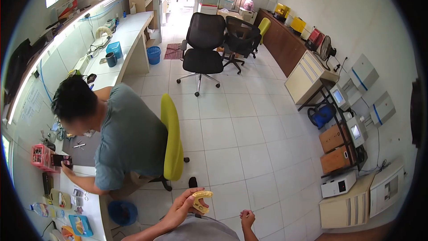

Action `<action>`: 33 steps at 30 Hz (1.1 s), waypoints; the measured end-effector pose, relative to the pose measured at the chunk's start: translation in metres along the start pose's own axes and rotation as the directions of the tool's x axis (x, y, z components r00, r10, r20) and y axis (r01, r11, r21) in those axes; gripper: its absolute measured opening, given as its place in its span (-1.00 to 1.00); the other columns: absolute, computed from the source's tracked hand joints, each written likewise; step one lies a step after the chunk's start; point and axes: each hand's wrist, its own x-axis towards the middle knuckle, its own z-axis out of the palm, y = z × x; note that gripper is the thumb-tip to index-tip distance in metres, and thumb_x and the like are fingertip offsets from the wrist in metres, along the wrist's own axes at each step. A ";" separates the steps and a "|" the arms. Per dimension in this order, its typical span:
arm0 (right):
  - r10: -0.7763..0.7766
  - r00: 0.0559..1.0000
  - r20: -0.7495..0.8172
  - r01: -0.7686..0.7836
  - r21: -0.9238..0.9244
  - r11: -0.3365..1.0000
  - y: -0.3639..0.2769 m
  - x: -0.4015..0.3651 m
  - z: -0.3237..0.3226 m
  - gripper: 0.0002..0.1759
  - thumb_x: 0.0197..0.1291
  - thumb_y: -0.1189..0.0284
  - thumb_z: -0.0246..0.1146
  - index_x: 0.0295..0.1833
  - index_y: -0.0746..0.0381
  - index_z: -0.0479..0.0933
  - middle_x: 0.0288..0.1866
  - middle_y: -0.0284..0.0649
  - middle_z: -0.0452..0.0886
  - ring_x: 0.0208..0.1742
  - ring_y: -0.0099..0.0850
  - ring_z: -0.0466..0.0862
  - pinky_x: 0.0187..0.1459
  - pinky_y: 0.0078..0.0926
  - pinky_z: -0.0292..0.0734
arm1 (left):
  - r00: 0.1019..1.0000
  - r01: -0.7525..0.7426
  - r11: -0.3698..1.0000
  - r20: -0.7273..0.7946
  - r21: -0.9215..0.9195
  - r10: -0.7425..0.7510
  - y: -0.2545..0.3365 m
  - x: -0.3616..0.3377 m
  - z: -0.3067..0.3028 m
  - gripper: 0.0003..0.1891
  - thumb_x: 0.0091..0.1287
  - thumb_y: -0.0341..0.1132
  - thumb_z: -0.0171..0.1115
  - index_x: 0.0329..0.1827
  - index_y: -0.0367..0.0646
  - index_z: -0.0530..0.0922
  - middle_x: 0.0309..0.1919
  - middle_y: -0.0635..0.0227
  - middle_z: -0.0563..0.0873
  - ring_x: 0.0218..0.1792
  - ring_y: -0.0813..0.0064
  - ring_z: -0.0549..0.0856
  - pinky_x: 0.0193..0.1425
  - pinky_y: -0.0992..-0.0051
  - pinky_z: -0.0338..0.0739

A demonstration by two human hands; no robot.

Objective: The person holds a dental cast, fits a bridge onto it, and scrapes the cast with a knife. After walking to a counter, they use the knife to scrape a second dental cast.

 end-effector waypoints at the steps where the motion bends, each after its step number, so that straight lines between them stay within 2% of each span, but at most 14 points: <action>1: -0.027 0.999 0.034 0.028 -0.017 0.999 -0.009 0.014 0.011 -0.79 0.35 0.45 0.15 -0.25 0.38 0.57 -0.46 -0.13 0.68 -0.50 -0.43 0.70 -0.47 -0.55 0.65 | 0.999 0.006 1.000 -0.043 -0.030 -0.008 0.002 0.018 -0.007 -0.53 0.61 -0.15 -0.26 0.41 -0.30 0.23 -0.08 0.18 0.58 0.02 0.31 0.67 0.04 0.37 0.67; 4: -0.034 0.996 0.078 0.035 -0.014 0.999 -0.045 0.054 0.040 -0.77 0.36 0.42 0.16 -0.22 0.39 0.55 -0.44 -0.13 0.69 -0.49 -0.44 0.70 -0.46 -0.55 0.66 | 0.991 0.029 0.996 -0.125 -0.080 -0.039 0.025 0.080 -0.028 -0.54 0.61 -0.15 -0.26 0.38 -0.28 0.27 -0.10 0.18 0.59 -0.01 0.29 0.68 0.02 0.36 0.68; 6: 0.037 0.996 0.085 -0.044 0.074 0.996 -0.114 0.078 0.057 -0.76 0.37 0.40 0.16 -0.20 0.40 0.54 -0.41 -0.14 0.68 -0.47 -0.45 0.69 -0.43 -0.53 0.65 | 0.966 0.030 0.986 -0.249 -0.164 -0.070 0.050 0.118 -0.041 -0.54 0.60 -0.13 -0.26 0.36 -0.26 0.29 -0.11 0.20 0.59 -0.03 0.29 0.70 -0.01 0.38 0.69; 8: 0.046 0.994 0.101 -0.074 0.297 0.952 -0.191 0.119 0.081 -0.77 0.39 0.41 0.16 -0.22 0.39 0.54 -0.40 -0.17 0.66 -0.43 -0.47 0.67 -0.34 -0.50 0.66 | 0.964 -0.006 0.981 -0.263 -0.193 -0.046 0.070 0.162 -0.062 -0.54 0.59 -0.10 -0.25 0.35 -0.25 0.30 -0.14 0.23 0.60 -0.06 0.30 0.71 -0.05 0.39 0.68; 10: -0.123 0.978 0.167 0.055 0.364 0.930 -0.287 0.148 0.101 -0.76 0.40 0.40 0.16 -0.22 0.39 0.53 -0.41 -0.19 0.64 -0.40 -0.48 0.66 -0.26 -0.49 0.65 | 0.941 -0.155 0.976 -0.324 -0.153 0.099 0.098 0.197 -0.079 -0.48 0.55 0.00 -0.18 0.34 -0.24 0.30 -0.17 0.27 0.62 -0.08 0.27 0.72 -0.06 0.33 0.65; 12: -0.288 0.925 0.249 0.207 0.306 0.929 -0.363 0.179 0.124 -0.77 0.40 0.42 0.16 -0.21 0.39 0.54 -0.40 -0.18 0.65 -0.37 -0.47 0.67 -0.22 -0.50 0.64 | 0.918 -0.190 0.974 -0.375 -0.121 0.133 0.127 0.227 -0.092 -0.49 0.55 -0.01 -0.17 0.34 -0.24 0.31 -0.19 0.29 0.63 -0.09 0.29 0.72 -0.08 0.35 0.66; 13: -0.284 0.924 0.256 0.201 0.307 0.930 -0.387 0.195 0.138 -0.77 0.40 0.42 0.16 -0.21 0.39 0.54 -0.40 -0.18 0.65 -0.37 -0.47 0.67 -0.22 -0.50 0.64 | 0.890 -0.247 0.965 -0.413 -0.084 0.192 0.138 0.241 -0.099 -0.49 0.55 -0.01 -0.16 0.33 -0.24 0.31 -0.21 0.31 0.63 -0.11 0.31 0.73 -0.10 0.37 0.66; 18: -0.450 0.775 0.444 0.447 0.117 0.887 -0.434 0.296 0.207 -0.78 0.38 0.44 0.19 -0.24 0.41 0.55 -0.36 -0.15 0.70 -0.32 -0.48 0.71 -0.20 -0.52 0.64 | 0.808 -0.359 0.930 -0.524 -0.075 0.269 0.156 0.316 -0.132 -0.50 0.54 -0.01 -0.14 0.32 -0.22 0.33 -0.24 0.36 0.63 -0.15 0.35 0.74 -0.15 0.41 0.68; 22: -0.492 0.682 0.540 0.530 0.098 0.842 -0.474 0.379 0.259 -0.79 0.35 0.45 0.22 -0.24 0.41 0.58 -0.36 -0.13 0.73 -0.33 -0.47 0.73 -0.21 -0.54 0.64 | 0.766 -0.327 0.935 -0.619 -0.141 0.174 0.153 0.383 -0.144 -0.51 0.54 -0.05 -0.18 0.33 -0.24 0.31 -0.24 0.34 0.60 -0.15 0.35 0.72 -0.15 0.38 0.66; 24: -0.532 0.624 0.573 0.581 0.115 0.806 -0.495 0.423 0.288 -0.80 0.33 0.43 0.24 -0.23 0.37 0.60 -0.38 -0.13 0.72 -0.34 -0.42 0.74 -0.24 -0.52 0.62 | 0.740 -0.334 0.896 -0.671 -0.294 0.056 0.156 0.421 -0.149 -0.50 0.53 -0.05 -0.16 0.33 -0.24 0.31 -0.24 0.34 0.61 -0.15 0.33 0.72 -0.16 0.38 0.66; 26: -0.554 0.585 0.593 0.614 0.122 0.779 -0.521 0.467 0.318 -0.82 0.31 0.41 0.26 -0.21 0.33 0.61 -0.40 -0.14 0.72 -0.35 -0.36 0.75 -0.27 -0.51 0.60 | 0.741 -0.333 0.883 -0.671 -0.330 0.029 0.177 0.457 -0.150 -0.50 0.53 -0.04 -0.16 0.32 -0.24 0.30 -0.23 0.32 0.61 -0.15 0.31 0.72 -0.16 0.37 0.66; 28: -0.534 0.473 0.701 0.740 0.014 0.673 -0.556 0.504 0.349 -0.83 0.29 0.39 0.27 -0.22 0.29 0.62 -0.43 -0.13 0.69 -0.40 -0.27 0.72 -0.32 -0.46 0.58 | 0.749 -0.369 0.858 -0.661 -0.358 0.046 0.201 0.485 -0.153 -0.51 0.52 -0.04 -0.14 0.32 -0.24 0.30 -0.23 0.30 0.61 -0.16 0.29 0.73 -0.16 0.38 0.67; 30: -0.550 0.381 0.743 0.776 0.066 0.627 -0.596 0.530 0.384 -0.80 0.29 0.34 0.28 -0.21 0.27 0.61 -0.43 -0.12 0.68 -0.41 -0.22 0.70 -0.34 -0.39 0.57 | 0.732 -0.377 0.855 -0.680 -0.357 0.039 0.224 0.505 -0.162 -0.50 0.52 -0.04 -0.13 0.31 -0.24 0.30 -0.24 0.29 0.61 -0.17 0.28 0.73 -0.16 0.39 0.69; 33: -0.561 0.222 0.798 0.804 0.175 0.568 -0.639 0.572 0.458 -0.80 0.28 0.34 0.28 -0.20 0.27 0.61 -0.40 -0.11 0.69 -0.39 -0.22 0.71 -0.34 -0.37 0.58 | 0.552 -0.455 0.881 -0.817 -0.131 0.163 0.250 0.532 -0.192 -0.49 0.52 -0.03 -0.13 0.31 -0.28 0.31 -0.25 0.30 0.60 -0.18 0.32 0.73 -0.18 0.43 0.69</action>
